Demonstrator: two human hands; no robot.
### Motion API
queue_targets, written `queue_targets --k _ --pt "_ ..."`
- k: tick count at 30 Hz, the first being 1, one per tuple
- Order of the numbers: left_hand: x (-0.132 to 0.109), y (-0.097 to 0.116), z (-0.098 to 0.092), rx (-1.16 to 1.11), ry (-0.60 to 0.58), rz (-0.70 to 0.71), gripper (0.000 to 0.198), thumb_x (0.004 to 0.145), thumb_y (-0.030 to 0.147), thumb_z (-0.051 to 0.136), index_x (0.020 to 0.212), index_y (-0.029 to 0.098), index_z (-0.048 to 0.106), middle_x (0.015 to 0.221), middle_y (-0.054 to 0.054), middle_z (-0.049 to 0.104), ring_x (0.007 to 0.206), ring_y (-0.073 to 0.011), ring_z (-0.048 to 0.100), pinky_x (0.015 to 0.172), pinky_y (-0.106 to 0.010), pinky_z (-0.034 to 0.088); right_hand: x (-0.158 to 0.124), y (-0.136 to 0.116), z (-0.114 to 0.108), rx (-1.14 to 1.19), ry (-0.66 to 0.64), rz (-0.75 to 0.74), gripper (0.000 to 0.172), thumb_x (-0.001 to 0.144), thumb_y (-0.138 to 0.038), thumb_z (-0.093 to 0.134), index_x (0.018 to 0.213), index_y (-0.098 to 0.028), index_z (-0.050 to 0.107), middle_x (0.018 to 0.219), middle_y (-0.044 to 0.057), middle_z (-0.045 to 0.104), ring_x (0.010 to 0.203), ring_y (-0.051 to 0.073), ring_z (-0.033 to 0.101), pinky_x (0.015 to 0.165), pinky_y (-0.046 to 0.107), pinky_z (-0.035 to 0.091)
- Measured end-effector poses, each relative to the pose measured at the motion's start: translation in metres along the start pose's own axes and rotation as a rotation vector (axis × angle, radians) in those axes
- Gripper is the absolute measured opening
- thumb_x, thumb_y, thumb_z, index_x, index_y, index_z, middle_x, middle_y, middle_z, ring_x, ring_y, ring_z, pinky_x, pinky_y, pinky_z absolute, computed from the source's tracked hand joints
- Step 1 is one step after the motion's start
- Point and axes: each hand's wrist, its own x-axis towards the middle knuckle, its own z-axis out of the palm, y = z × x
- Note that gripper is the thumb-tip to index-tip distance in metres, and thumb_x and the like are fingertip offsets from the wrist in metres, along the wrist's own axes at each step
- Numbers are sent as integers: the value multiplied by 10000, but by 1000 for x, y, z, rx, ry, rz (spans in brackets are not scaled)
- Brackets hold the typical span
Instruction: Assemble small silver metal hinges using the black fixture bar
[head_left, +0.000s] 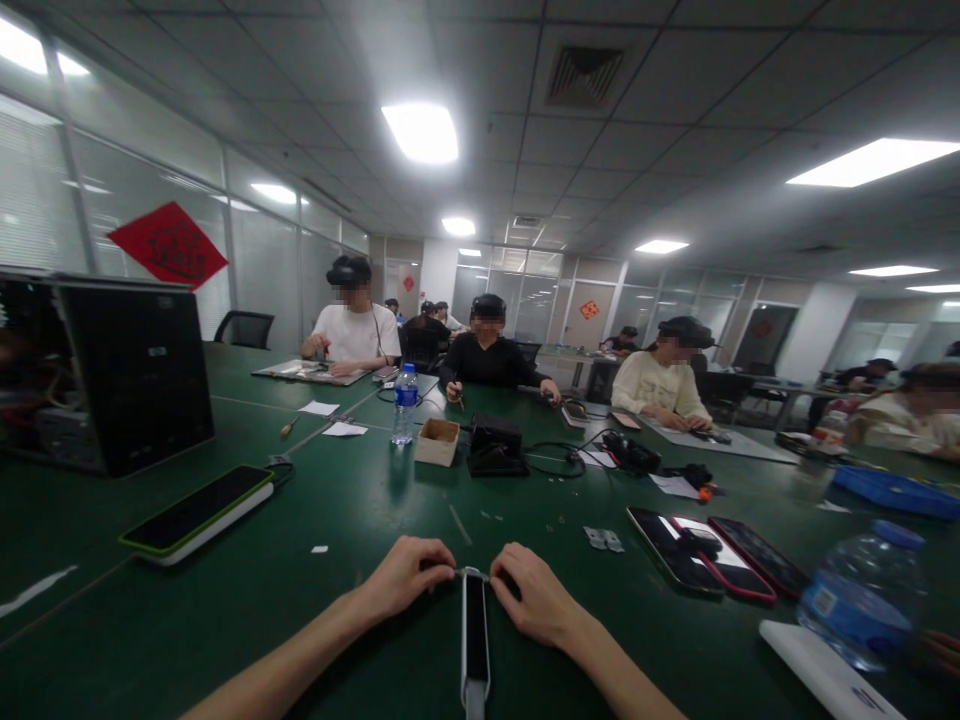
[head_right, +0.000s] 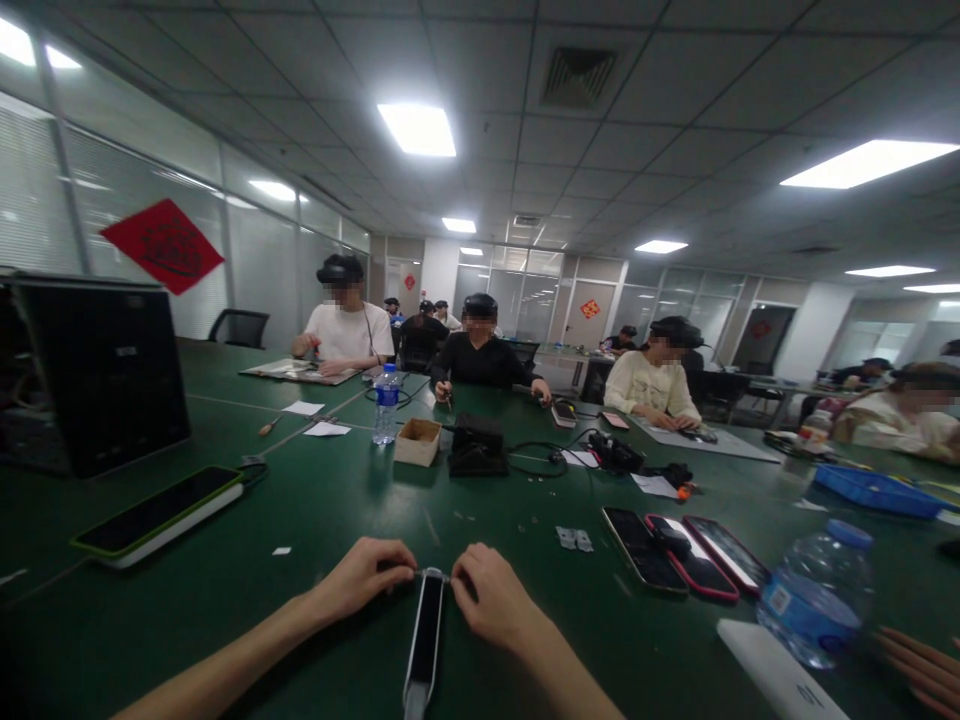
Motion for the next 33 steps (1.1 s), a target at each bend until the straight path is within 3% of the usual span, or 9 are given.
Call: queue_targets --k 13,33 --pt "3 -6 11 57 66 -82 258 809 328 543 855 132 704 644 -8 636 534 -117 543 558 -198 423 0 6 8 36 21 -29 122 856 -153 450 863 -162 571 888 58 566 824 176 522 735 309 443" --pt "3 4 13 -41 109 -169 287 813 342 511 783 105 669 692 -34 681 523 -112 552 509 -193 411 0 11 12 106 34 -50 110 852 -152 449 845 -170 557 863 50 556 792 167 526 714 299 446"
